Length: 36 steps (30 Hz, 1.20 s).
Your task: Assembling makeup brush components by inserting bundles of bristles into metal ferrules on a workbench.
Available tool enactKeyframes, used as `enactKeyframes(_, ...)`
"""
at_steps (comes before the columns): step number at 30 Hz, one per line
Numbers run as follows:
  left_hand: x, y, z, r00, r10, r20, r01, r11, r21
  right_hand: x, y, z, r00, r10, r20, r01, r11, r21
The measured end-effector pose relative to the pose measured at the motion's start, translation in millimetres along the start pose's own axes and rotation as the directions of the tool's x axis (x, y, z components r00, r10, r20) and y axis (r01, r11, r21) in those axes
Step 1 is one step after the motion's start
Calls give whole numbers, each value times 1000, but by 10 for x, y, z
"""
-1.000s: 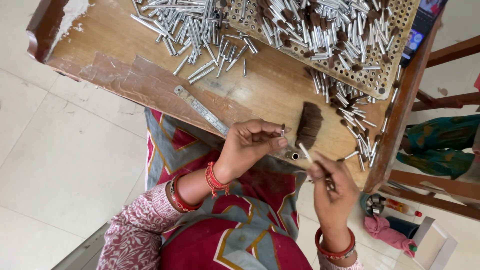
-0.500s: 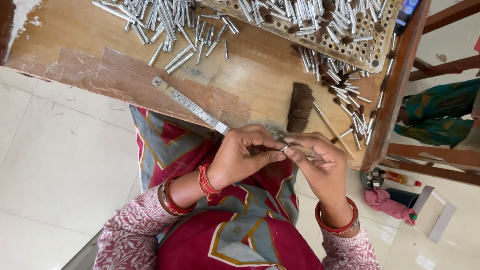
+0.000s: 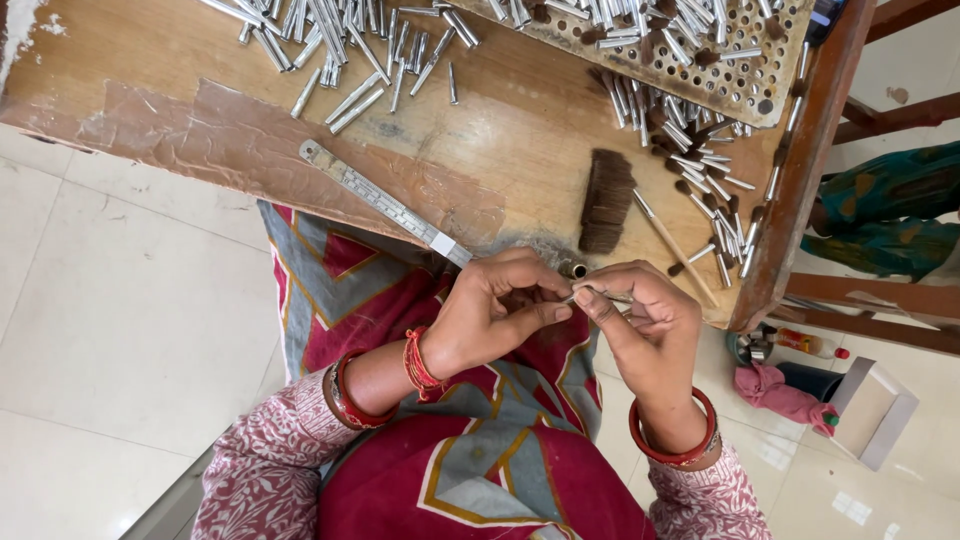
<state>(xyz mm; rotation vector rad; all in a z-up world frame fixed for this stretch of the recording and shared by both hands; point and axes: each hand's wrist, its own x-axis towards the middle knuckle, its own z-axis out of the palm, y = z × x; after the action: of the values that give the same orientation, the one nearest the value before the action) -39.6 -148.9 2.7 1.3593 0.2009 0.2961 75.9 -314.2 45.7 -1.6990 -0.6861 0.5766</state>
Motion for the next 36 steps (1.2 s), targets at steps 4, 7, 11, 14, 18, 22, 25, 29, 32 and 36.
enactKeyframes(4,7,17,-17,998,66,1,-66,995,74,9,-5,7,1000,31,2,-31,999,14)
enactKeyframes(7,5,15,-31,990,139,3,-138,986,94,5,-15,15,999,35,8,-35,997,65)
enactKeyframes(11,-2,45,-43,980,200,13,-200,971,129,-15,-12,20,997,82,6,-83,991,102)
enactKeyframes(14,-37,76,-34,981,195,-10,-193,975,110,-8,-84,73,999,44,28,-46,992,113)
enactKeyframes(18,-160,57,-14,996,52,-73,-55,998,-34,-78,-148,182,999,-35,29,35,999,-34)
enactKeyframes(22,-255,-31,-119,963,264,-62,-244,943,224,-170,48,158,994,-78,79,84,993,-80)
enactKeyframes(25,-281,-92,-279,696,658,287,-637,382,670,-179,59,232,980,110,165,-111,994,-3)
enactKeyframes(29,-368,-75,-477,556,643,527,-766,149,625,-167,70,409,984,131,118,-133,991,13)
enactKeyframes(32,-436,-56,-704,606,581,544,-726,123,677,-126,0,578,998,-6,63,16,986,-163)
enactKeyframes(36,-447,88,-988,675,617,404,-569,87,818,-52,-45,757,975,-210,78,223,882,-415)
